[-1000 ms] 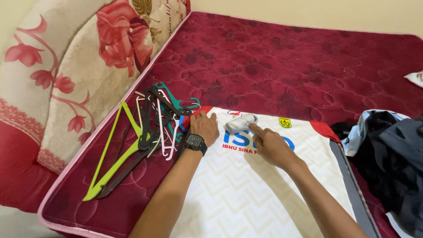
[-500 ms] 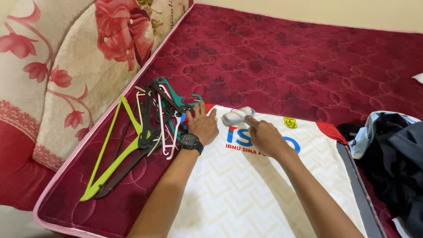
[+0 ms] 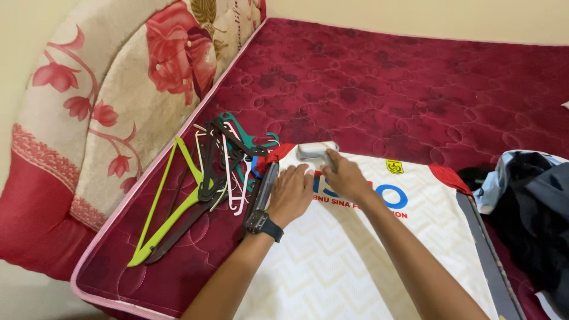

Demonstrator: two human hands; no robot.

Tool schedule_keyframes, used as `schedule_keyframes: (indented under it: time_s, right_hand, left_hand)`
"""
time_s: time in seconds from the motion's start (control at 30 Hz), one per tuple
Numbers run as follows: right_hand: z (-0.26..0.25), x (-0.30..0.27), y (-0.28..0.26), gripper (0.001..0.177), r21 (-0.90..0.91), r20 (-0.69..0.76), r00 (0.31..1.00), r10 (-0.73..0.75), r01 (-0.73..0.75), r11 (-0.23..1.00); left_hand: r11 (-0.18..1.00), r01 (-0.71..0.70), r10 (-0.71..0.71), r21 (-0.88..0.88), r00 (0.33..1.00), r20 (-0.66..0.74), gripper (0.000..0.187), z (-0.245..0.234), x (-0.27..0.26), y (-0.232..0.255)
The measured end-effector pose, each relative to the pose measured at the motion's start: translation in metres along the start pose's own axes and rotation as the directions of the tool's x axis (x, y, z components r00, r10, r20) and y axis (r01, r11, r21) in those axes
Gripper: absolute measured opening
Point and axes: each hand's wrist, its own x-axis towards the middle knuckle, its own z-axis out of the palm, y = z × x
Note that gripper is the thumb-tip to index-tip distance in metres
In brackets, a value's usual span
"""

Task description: The person irons a white and red sports jersey on a portable ironing board, then hangs it on a hanger and places it on a clothes rack. Afterwards, the person picks up a blue polo shirt from a pile and lays it flat on the ironing board.

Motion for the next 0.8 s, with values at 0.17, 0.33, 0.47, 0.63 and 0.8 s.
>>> schedule_keyframes:
  time_s: [0.17, 0.33, 0.47, 0.63, 0.8]
  right_hand:
    - [0.0, -0.037, -0.029, 0.062, 0.308, 0.224, 0.961, 0.162, -0.228, 0.924]
    - [-0.025, -0.05, -0.03, 0.051, 0.474, 0.385, 0.914, 0.127, -0.314, 0.823]
    - [-0.023, -0.038, 0.003, 0.042, 0.311, 0.23, 0.951, 0.207, -0.273, 0.91]
    - [-0.009, -0.018, 0.039, 0.051, -0.259, -0.008, 0.999, 0.052, -0.052, 0.964]
    - [-0.017, -0.003, 0.035, 0.086, -0.434, 0.262, 0.936, 0.234, -0.103, 0.895]
  left_hand:
    - [0.916, 0.239, -0.181, -0.322, 0.963, 0.198, 0.057, -0.007, -0.002, 0.019]
    - [0.791, 0.427, -0.327, -0.438, 0.9, 0.288, 0.058, -0.011, -0.003, 0.021]
    - [0.898, 0.271, -0.233, -0.347, 0.961, 0.148, 0.052, -0.008, -0.013, 0.011]
    - [0.989, 0.144, -0.141, -0.026, 0.986, 0.09, 0.048, -0.035, -0.042, 0.023]
    - [0.99, 0.118, -0.128, 0.079, 0.983, 0.135, 0.045, -0.069, -0.061, 0.053]
